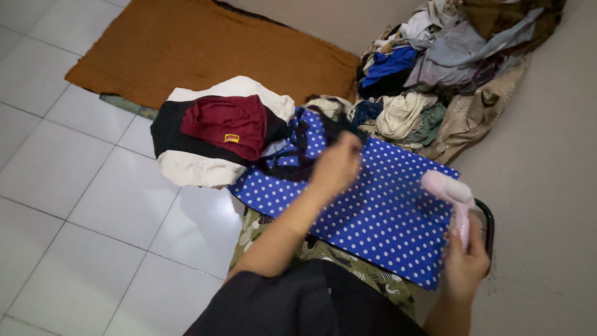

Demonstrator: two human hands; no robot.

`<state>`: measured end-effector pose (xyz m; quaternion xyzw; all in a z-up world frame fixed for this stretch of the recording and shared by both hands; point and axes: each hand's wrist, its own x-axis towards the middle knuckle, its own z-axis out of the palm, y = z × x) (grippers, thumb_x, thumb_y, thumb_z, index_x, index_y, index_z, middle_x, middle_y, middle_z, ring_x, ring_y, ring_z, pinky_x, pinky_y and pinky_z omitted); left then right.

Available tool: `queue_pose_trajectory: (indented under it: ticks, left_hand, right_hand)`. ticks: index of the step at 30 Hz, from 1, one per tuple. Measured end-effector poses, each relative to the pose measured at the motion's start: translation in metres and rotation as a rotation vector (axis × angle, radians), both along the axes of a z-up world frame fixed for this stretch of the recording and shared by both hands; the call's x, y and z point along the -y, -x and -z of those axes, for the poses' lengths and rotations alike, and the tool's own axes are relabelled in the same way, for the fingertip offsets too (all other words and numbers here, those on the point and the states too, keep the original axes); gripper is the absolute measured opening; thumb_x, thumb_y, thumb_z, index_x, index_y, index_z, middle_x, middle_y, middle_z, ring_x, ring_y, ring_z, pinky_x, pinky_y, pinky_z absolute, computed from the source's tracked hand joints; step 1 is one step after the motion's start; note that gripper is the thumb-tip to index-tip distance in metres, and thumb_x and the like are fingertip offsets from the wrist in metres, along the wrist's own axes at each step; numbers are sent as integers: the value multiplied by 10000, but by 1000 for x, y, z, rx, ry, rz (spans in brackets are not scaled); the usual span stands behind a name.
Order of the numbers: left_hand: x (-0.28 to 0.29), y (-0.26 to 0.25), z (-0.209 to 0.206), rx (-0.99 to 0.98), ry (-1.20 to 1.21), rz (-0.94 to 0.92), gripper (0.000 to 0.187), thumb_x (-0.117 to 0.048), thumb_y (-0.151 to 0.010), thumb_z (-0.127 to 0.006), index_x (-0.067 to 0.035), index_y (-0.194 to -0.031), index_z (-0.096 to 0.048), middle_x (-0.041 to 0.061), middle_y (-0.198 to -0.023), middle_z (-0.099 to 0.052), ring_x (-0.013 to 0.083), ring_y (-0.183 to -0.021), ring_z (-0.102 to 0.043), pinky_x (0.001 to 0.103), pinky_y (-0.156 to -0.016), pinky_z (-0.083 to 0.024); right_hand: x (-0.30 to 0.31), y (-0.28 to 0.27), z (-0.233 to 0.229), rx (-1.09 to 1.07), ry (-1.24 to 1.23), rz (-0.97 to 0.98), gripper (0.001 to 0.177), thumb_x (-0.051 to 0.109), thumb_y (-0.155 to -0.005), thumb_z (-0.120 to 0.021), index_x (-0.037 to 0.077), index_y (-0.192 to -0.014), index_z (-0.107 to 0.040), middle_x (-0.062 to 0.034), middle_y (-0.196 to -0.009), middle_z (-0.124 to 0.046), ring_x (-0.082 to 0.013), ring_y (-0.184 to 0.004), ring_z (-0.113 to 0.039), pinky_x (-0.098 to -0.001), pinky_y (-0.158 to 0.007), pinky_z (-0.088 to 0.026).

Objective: The person uses a lint roller to remove lint from several garments laid on a blue polka-dotted ironing board. They roll the sticky surface over a black and white shirt, a maroon shirt, and a black bra, then place each item aside after treatment.

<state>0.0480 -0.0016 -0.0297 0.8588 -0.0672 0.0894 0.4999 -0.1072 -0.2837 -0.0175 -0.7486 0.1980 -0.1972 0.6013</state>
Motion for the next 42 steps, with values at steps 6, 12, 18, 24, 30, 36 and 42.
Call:
queue_pose_trajectory:
  ticks: [6, 12, 18, 24, 30, 36, 42]
  left_hand:
    - [68, 66, 32, 157, -146, 529, 386, -158, -819, -663, -48, -1185, -602, 203, -993, -722, 404, -960, -701, 519, -849, -542]
    - [53, 66, 82, 52, -289, 250, 299, -180, -906, -661, -62, -1181, -662, 154, -1228, -665, 377, -1228, -571, 523, -1053, -439]
    - [8, 33, 116, 217, -444, -35, 467, -219, -907, -662, -39, -1337, -632, 140, -1456, -558, 360, -1421, -412, 612, -1191, -231]
    - [2, 29, 137, 171, -477, 2, 455, -209, -941, -617, -34, -1361, -610, 105, -1507, -538, 288, -1477, -390, 589, -1218, -219]
    - [0, 27, 134, 160, -454, -14, 506, -194, -928, -614, -33, -1406, -576, 119, -1511, -525, 284, -1467, -394, 579, -1200, -229]
    - [-3, 27, 122, 218, -473, -18, 523, -163, -898, -624, -95, -1415, -591, 140, -1519, -508, 318, -1451, -395, 605, -1178, -235]
    - [14, 41, 102, 286, -382, 218, 601, -273, -805, -708, -34, -1346, -603, 149, -1490, -526, 321, -1452, -415, 601, -1225, -243]
  right_hand:
    - [18, 2, 4, 22, 110, 6, 531, 38, -1020, -608, 46, -1546, -533, -39, -969, -668, -38, -653, -506, -201, -544, -408]
    - [8, 16, 7, -36, 230, -170, 477, 45, -1004, -670, 38, -1479, -625, -61, -1059, -703, -54, -775, -553, -220, -662, -430]
    - [-38, -14, 18, -355, 742, -360, 484, 178, -943, -673, 141, -1424, -631, -156, -799, -730, -212, -622, -674, -373, -591, -549]
    - [-75, -96, 48, -255, 1059, -417, 453, 220, -959, -613, 124, -1401, -615, -263, -848, -702, -463, -762, -693, -566, -700, -548]
    - [-87, -158, 72, -196, 929, -400, 479, 209, -947, -612, 117, -1417, -591, -287, -941, -715, -477, -861, -697, -552, -783, -544]
    - [-78, -103, 125, 286, 789, -89, 447, 115, -1056, -568, -46, -1470, -516, -310, -1434, -577, -445, -1334, -557, -481, -1119, -428]
    - [-21, -48, 141, 226, 524, 208, 513, 116, -1088, -545, -105, -1523, -386, -302, -1531, -476, -413, -1436, -485, -464, -1226, -352]
